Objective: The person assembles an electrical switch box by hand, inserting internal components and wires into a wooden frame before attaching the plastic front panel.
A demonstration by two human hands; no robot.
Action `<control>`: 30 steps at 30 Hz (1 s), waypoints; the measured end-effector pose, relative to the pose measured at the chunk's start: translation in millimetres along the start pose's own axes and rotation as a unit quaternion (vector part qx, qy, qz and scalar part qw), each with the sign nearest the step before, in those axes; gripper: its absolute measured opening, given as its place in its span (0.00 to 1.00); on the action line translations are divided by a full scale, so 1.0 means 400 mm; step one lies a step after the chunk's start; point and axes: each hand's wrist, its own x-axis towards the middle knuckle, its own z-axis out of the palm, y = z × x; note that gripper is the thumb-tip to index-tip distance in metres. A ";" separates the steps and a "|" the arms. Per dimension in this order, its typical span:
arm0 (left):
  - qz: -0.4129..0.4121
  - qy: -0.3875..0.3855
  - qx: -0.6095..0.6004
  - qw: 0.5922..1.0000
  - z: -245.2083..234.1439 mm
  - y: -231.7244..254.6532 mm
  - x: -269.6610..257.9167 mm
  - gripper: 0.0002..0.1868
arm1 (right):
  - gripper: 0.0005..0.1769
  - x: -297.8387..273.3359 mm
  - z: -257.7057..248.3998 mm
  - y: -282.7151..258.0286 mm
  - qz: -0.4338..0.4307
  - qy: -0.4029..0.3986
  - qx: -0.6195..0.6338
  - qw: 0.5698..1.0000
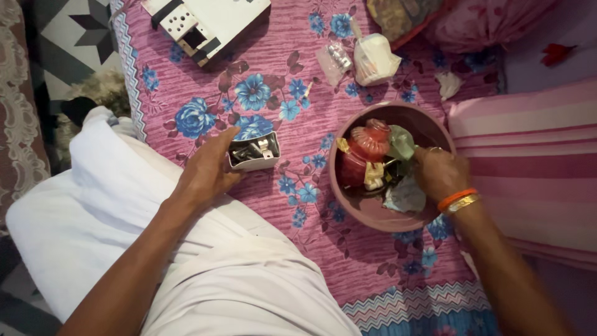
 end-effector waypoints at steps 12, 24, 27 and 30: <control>-0.020 -0.003 -0.038 0.999 0.009 -0.013 0.006 0.46 | 0.04 -0.021 0.088 0.008 -0.021 -0.024 -0.029 0.999; -0.034 -0.003 -0.034 0.999 0.010 -0.005 0.009 0.41 | 0.08 -0.010 -0.109 0.052 0.012 0.091 -0.076 0.993; -0.025 0.002 -0.041 0.999 0.011 -0.009 0.007 0.41 | 0.11 -0.010 -0.155 0.037 0.065 0.037 0.019 0.997; -0.005 0.004 -0.026 1.000 0.034 -0.011 0.000 0.38 | 0.16 -0.026 -0.214 0.016 0.057 0.017 0.109 0.992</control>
